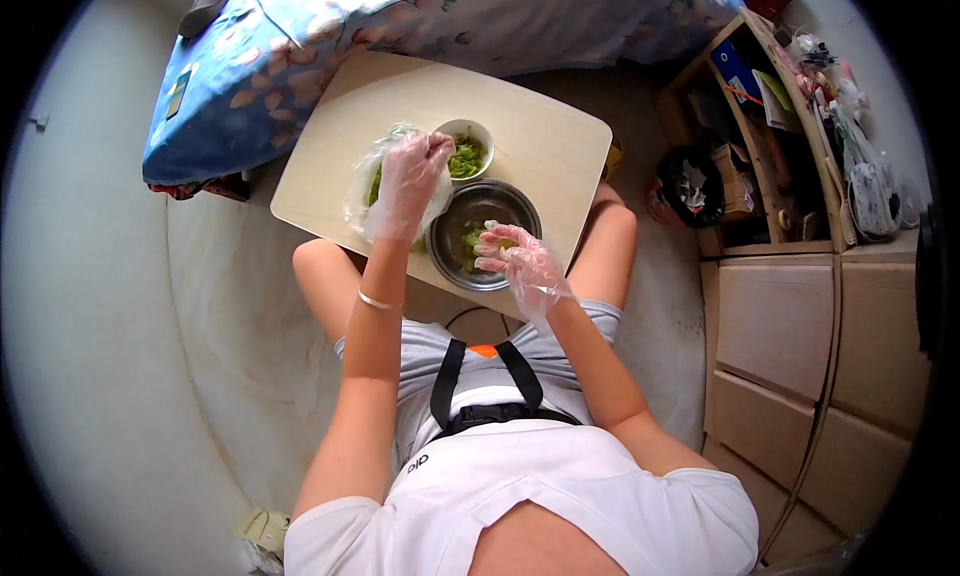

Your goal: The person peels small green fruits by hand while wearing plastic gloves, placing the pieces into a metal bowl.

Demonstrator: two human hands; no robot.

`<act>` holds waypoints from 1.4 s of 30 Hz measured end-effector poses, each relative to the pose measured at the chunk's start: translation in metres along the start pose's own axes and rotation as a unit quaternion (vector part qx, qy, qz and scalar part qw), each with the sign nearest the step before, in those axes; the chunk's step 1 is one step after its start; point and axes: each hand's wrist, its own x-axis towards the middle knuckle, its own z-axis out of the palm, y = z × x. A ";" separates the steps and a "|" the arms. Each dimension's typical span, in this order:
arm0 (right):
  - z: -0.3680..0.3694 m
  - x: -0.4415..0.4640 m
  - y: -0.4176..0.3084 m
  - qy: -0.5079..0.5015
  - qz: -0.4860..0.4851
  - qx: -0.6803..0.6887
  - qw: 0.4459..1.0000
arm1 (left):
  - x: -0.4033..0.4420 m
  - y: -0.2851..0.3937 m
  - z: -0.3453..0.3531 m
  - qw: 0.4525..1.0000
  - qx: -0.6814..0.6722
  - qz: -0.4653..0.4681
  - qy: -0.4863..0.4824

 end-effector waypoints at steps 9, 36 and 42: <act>0.006 -0.009 -0.015 0.064 0.016 -0.067 0.996 | 0.044 -0.048 0.033 0.998 0.034 0.003 -0.060; 0.019 0.008 -0.002 0.067 0.065 -0.206 0.974 | -0.117 0.042 -0.004 0.981 0.123 0.039 -0.146; 0.022 0.013 0.000 0.068 0.062 -0.202 0.975 | -0.122 0.047 -0.004 0.992 0.074 0.041 -0.096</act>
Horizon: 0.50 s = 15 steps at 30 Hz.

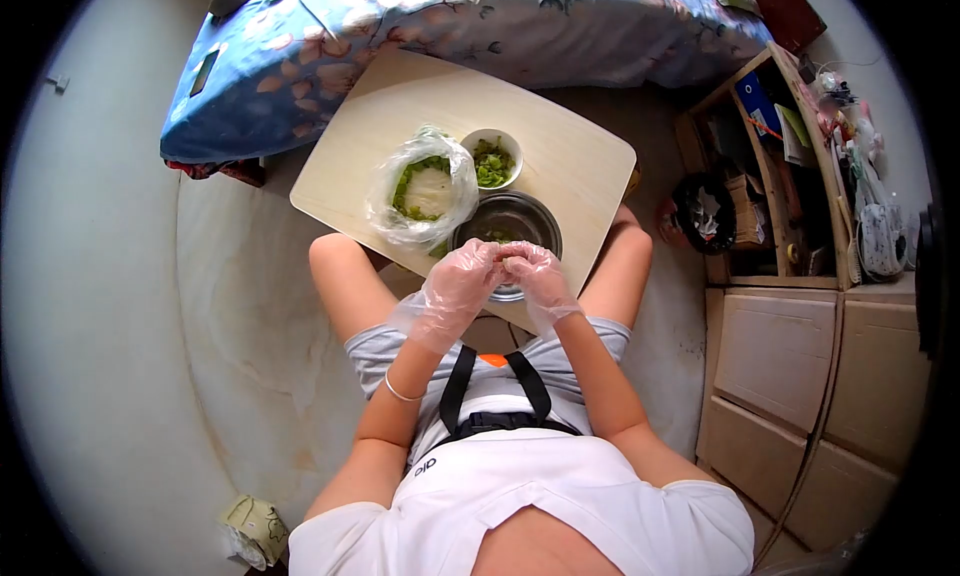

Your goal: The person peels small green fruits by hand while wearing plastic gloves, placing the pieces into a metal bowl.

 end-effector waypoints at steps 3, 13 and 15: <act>0.000 -0.001 -0.002 -0.003 0.005 0.002 1.000 | 0.001 0.004 0.001 1.000 0.024 -0.005 -0.010; 0.002 -0.002 -0.005 -0.038 -0.012 0.014 0.999 | -0.003 -0.002 -0.001 0.998 0.055 0.004 -0.027; 0.004 -0.002 -0.006 -0.020 -0.021 -0.012 0.999 | -0.002 0.000 -0.002 0.997 0.068 0.005 -0.029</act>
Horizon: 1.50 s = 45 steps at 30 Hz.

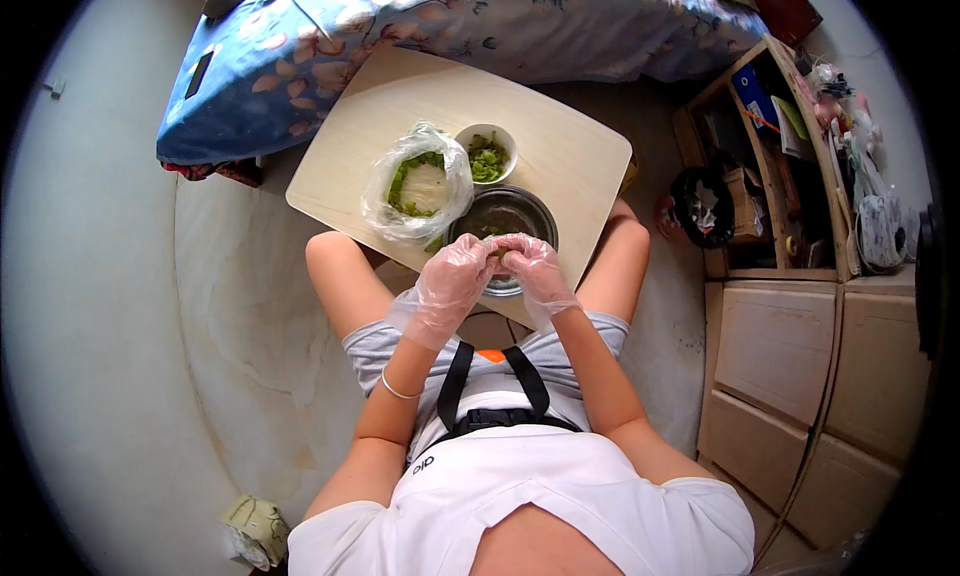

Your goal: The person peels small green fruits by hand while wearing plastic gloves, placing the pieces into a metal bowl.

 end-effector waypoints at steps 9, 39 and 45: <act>0.008 -0.007 -0.012 0.010 -0.054 -0.075 0.996 | 0.000 0.008 0.011 0.995 0.090 0.005 0.034; 0.008 -0.018 -0.030 -0.045 -0.037 -0.122 0.991 | 0.001 -0.002 -0.024 0.857 -0.463 -0.187 -0.128; 0.006 -0.021 -0.038 -0.064 -0.018 -0.130 0.989 | 0.001 -0.013 -0.019 0.809 -0.517 -0.224 -0.165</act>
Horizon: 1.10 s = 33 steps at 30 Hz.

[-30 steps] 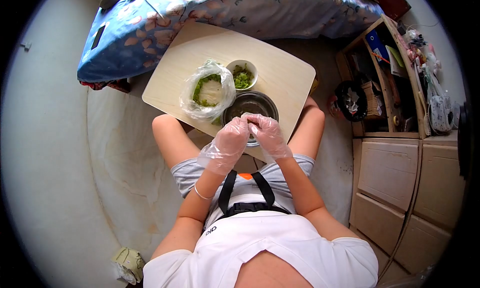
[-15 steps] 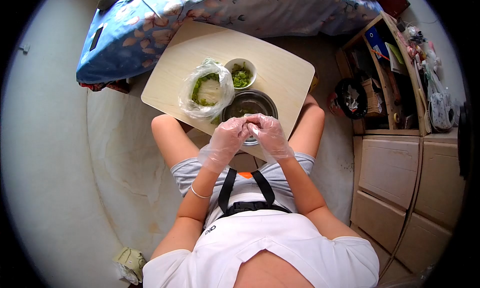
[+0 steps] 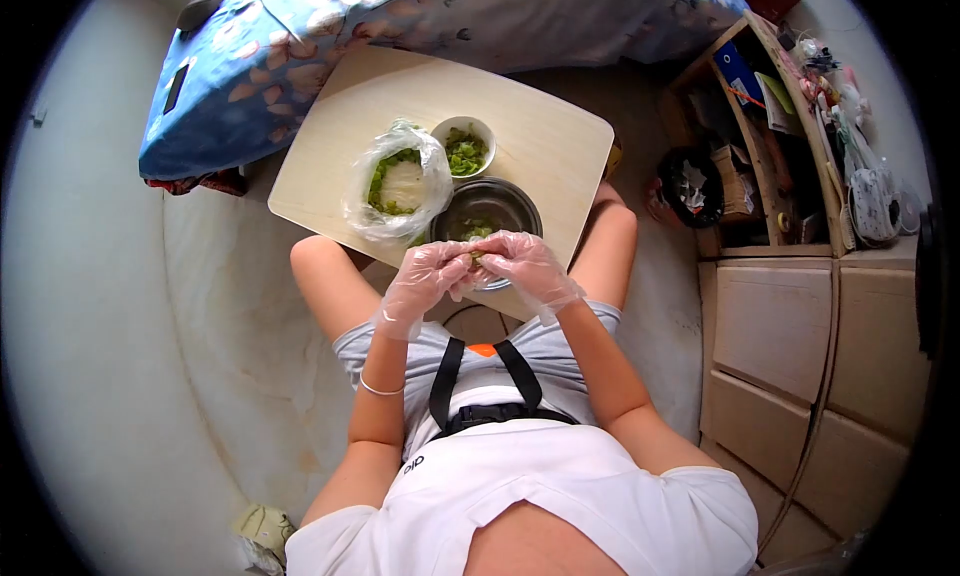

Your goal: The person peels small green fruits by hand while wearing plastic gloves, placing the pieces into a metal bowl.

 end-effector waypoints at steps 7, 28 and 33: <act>-0.003 0.001 -0.001 -0.038 0.019 0.054 0.998 | 0.002 -0.016 -0.011 0.997 -0.069 -0.018 -0.018; 0.009 0.007 0.012 0.078 -0.066 -0.113 0.988 | 0.009 -0.014 0.017 0.939 0.258 0.192 0.120; 0.005 0.006 0.014 0.077 -0.090 -0.096 0.988 | 0.003 -0.008 0.017 0.995 0.048 0.029 0.085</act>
